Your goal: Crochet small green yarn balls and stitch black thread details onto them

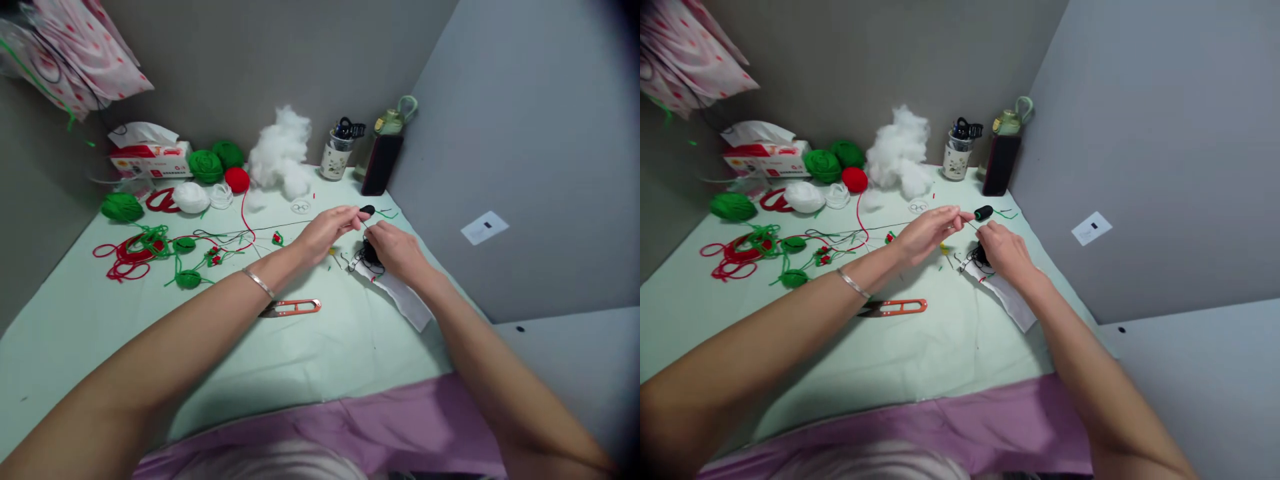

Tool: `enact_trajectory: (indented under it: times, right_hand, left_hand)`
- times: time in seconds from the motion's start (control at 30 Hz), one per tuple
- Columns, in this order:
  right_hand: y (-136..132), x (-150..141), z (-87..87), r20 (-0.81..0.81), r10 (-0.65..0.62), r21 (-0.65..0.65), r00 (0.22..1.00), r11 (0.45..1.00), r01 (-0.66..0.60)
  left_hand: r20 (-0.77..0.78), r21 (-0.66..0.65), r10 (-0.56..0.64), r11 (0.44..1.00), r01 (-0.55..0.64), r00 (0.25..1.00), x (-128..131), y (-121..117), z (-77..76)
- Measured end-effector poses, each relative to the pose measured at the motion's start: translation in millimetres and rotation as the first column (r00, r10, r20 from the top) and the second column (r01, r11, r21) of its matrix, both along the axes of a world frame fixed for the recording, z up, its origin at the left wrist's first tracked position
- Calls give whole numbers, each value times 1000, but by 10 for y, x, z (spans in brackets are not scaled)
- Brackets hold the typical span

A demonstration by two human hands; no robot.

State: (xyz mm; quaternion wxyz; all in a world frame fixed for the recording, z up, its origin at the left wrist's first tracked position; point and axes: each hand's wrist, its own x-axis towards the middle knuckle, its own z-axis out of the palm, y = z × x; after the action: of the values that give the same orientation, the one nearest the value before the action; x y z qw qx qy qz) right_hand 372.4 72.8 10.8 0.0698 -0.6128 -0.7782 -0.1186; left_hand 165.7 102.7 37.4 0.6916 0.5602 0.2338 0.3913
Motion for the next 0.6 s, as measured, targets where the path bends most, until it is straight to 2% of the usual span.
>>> enact_trajectory:
  times: [0.07,0.1,0.2,0.3,0.43,0.53,0.6]
  right_hand:
    - [25,-11,-40,7,1,3,1000,1000,-1]
    - [41,-12,-50,10,-1,8,1000,1000,1]
    - [109,-2,-64,27,-9,28,1000,1000,9]
    - [194,-8,-82,40,-1,41,999,999,-1]
    - [291,-5,-128,40,-6,54,999,999,4]
    - [322,68,-164,37,-34,59,999,998,32]
    - [323,135,-182,37,-51,59,998,997,48]
  left_hand:
    - [198,-160,-8,986,41,980,97,-73,42]
    - [234,-213,3,976,48,972,139,-119,63]
    - [184,-251,87,967,-38,979,199,-270,110]
    - [107,-195,149,973,-126,983,186,-386,108]
    - [-28,-52,196,979,-197,980,171,-461,51]
    - [-81,49,194,981,-190,978,154,-513,37]
    - [-93,64,168,985,-162,981,127,-556,54]
